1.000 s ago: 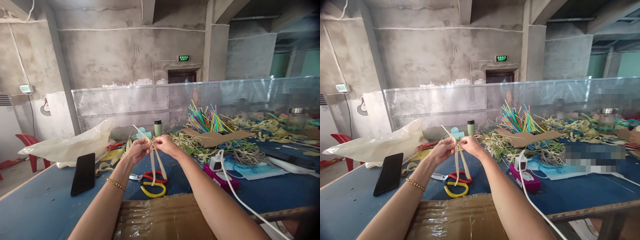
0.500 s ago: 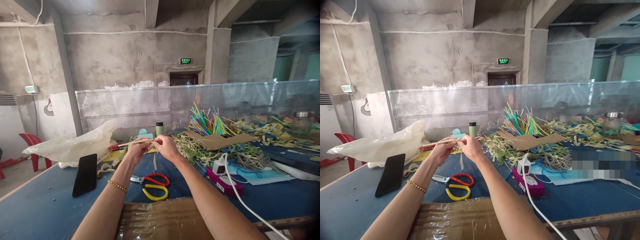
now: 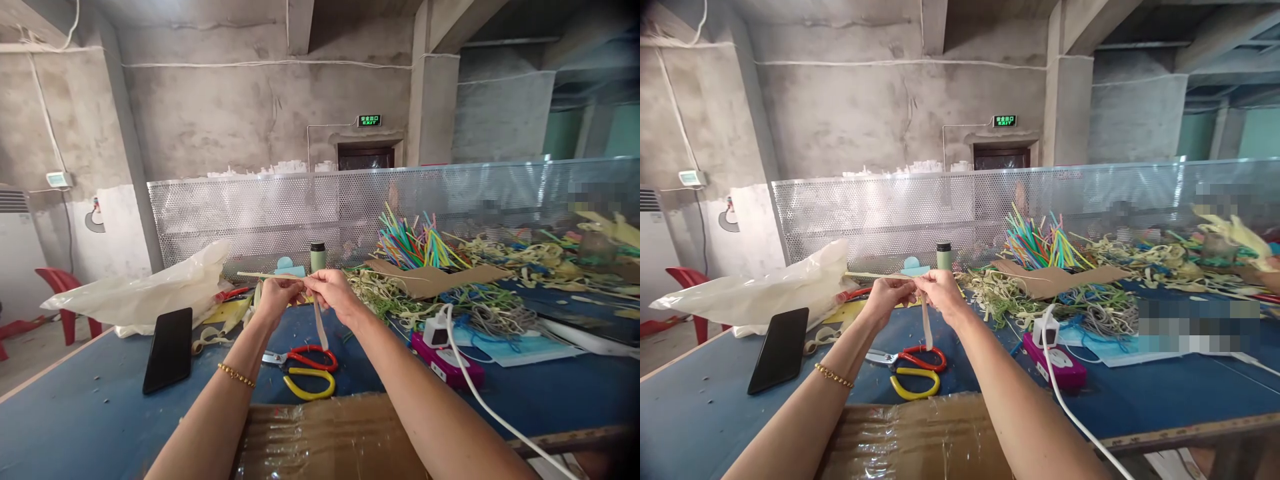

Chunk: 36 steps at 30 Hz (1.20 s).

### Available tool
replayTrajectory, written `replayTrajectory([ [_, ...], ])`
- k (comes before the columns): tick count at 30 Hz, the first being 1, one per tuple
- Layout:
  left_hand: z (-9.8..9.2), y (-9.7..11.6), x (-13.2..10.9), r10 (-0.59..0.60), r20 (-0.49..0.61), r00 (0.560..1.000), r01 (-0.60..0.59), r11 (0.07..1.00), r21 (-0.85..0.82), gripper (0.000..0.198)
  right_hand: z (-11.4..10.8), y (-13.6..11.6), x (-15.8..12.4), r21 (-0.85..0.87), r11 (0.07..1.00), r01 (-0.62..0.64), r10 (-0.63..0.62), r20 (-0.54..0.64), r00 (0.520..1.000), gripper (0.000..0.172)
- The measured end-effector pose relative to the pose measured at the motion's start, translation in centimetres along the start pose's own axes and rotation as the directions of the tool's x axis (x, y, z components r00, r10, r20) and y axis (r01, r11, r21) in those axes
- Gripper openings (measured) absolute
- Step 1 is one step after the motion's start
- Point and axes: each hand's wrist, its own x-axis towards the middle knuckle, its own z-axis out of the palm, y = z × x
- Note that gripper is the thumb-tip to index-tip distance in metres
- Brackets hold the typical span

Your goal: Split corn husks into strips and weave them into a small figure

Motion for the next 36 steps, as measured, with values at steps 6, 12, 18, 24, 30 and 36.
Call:
replayTrajectory([
  [6,0.3,0.1,0.0,0.187,-0.139,0.972,-0.186,0.982,0.020,0.013,1.8,0.1,-0.6,0.321,0.940,-0.118,0.109,0.046,0.993,0.024],
  [12,0.2,-0.1,0.1,0.161,-0.159,0.974,-0.168,0.986,-0.026,0.016,1.6,0.4,-0.4,0.210,0.967,-0.147,0.129,0.096,0.987,0.032],
  [18,0.1,-0.1,0.2,0.027,-0.053,0.998,-0.038,0.975,-0.219,0.024,-1.6,-0.2,0.8,-0.412,0.883,0.224,-0.335,-0.221,0.916,0.042],
  [24,0.2,0.3,0.1,0.008,0.011,1.000,-0.005,0.967,-0.256,0.025,-1.8,0.6,1.4,-0.358,0.899,0.253,-0.287,-0.047,0.957,0.039],
  [30,0.2,0.6,-0.2,-0.046,0.006,0.999,0.046,0.975,-0.217,0.022,-0.7,-0.1,0.5,-0.099,0.981,0.168,-0.169,0.005,0.986,0.036],
  [36,0.2,1.1,-0.3,-0.046,-0.040,0.998,0.036,0.974,-0.224,0.020,-0.7,-0.4,0.3,-0.083,0.980,0.183,-0.181,0.033,0.983,0.031],
])
